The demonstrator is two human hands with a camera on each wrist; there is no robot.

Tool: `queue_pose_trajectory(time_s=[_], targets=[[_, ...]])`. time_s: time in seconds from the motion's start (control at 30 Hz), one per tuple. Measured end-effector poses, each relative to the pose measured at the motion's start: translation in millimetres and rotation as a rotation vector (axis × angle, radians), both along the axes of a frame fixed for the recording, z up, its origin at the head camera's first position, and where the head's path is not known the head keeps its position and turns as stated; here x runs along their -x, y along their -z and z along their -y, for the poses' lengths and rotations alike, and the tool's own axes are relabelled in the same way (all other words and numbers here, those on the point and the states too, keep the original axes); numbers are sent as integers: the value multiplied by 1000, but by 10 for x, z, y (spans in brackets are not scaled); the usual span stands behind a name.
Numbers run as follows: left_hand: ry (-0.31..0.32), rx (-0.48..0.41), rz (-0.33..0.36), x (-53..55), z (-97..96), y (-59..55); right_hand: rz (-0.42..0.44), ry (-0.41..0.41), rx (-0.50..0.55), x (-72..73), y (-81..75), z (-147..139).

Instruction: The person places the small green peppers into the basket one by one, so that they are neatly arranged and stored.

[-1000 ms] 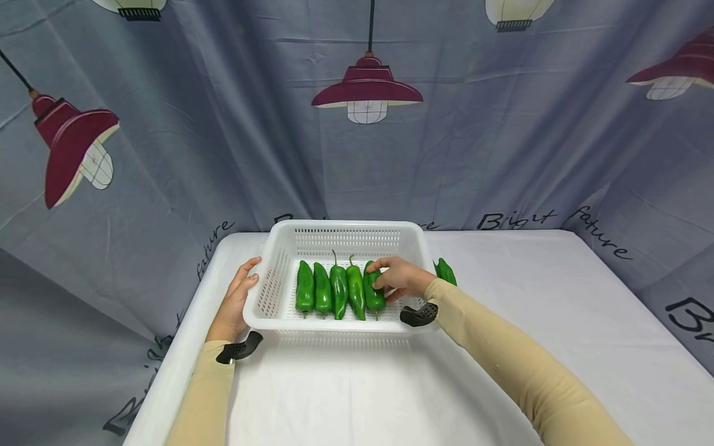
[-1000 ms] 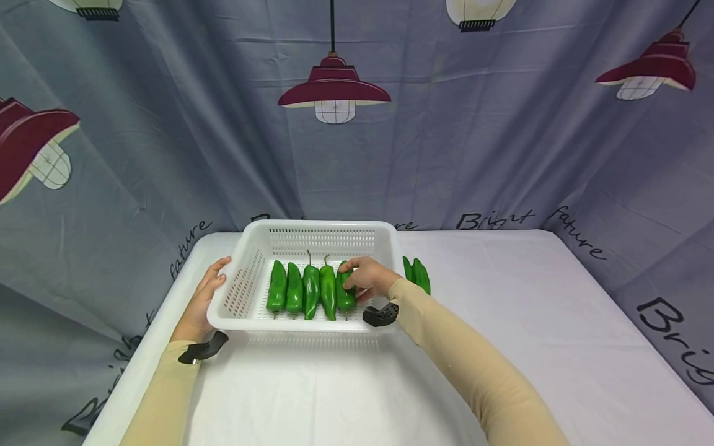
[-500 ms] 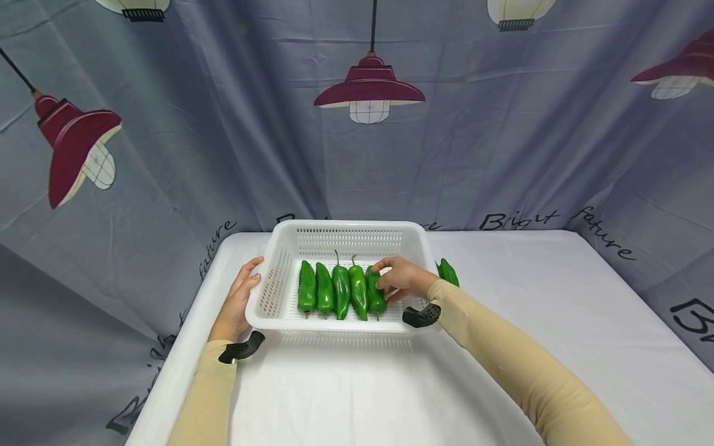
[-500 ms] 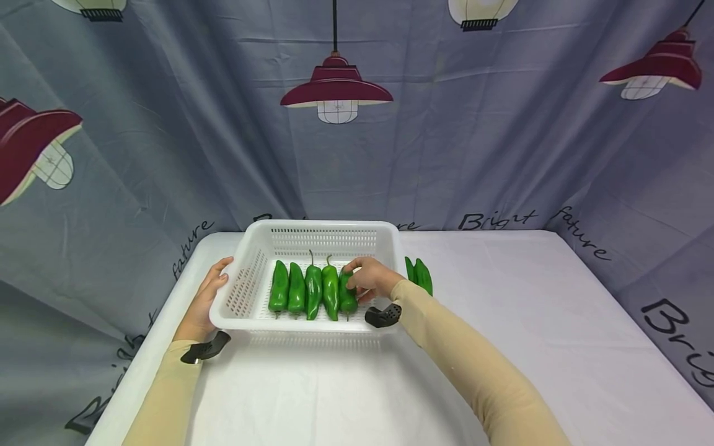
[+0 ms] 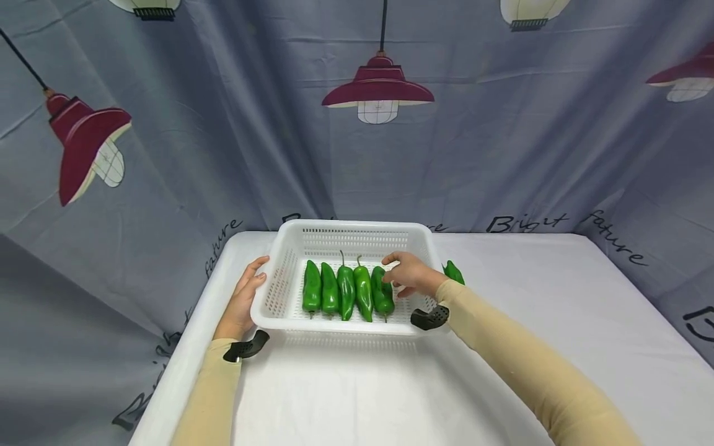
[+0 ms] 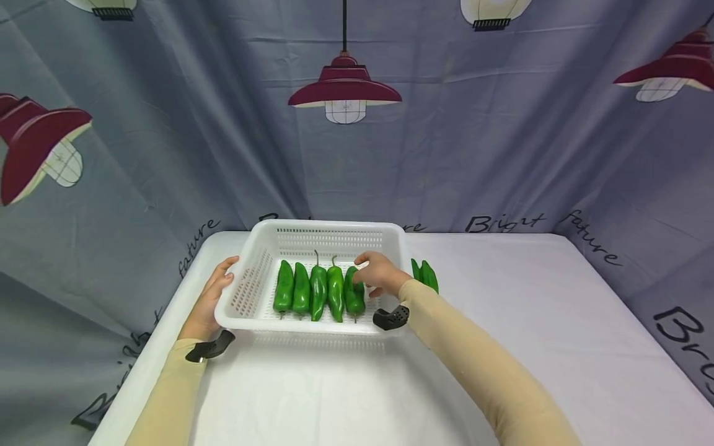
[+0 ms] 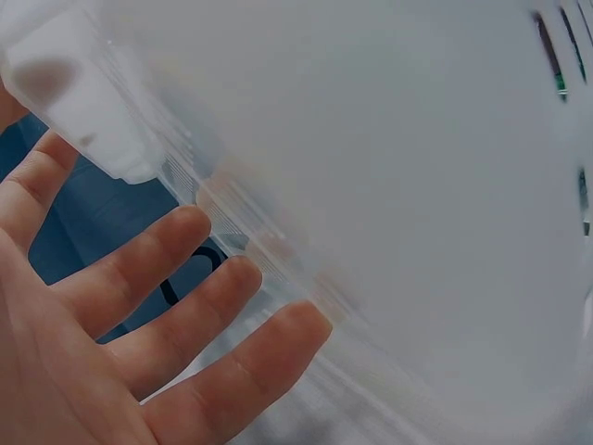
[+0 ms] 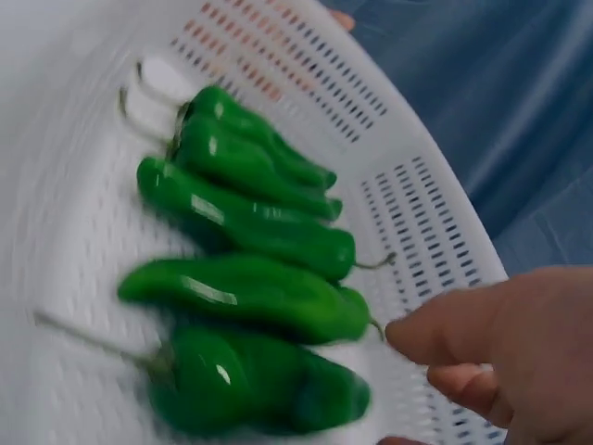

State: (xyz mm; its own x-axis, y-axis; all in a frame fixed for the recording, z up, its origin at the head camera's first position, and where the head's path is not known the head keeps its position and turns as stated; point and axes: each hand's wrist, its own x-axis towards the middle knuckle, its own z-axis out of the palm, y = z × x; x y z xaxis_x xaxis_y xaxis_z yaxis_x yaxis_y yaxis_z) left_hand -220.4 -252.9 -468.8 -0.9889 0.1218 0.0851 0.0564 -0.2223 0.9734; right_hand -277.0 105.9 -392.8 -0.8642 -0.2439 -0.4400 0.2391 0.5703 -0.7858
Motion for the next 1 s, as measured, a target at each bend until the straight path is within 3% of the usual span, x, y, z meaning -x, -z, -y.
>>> queue_pose_trajectory(time_s=[0.27,0.57,0.73,1.0], targets=[[-2,6,-1,13,-25,-23,-55,-39,19,-22,-384,-235],[8,18,-8,-24,-5,-2,-114,17,87,-62,-635,-694],[14,22,-13,-18,5,6,-155,60,55,-84,-660,-1031],[13,31,-12,-7,-1,14,-132,135,2,-122,-499,-1413]])
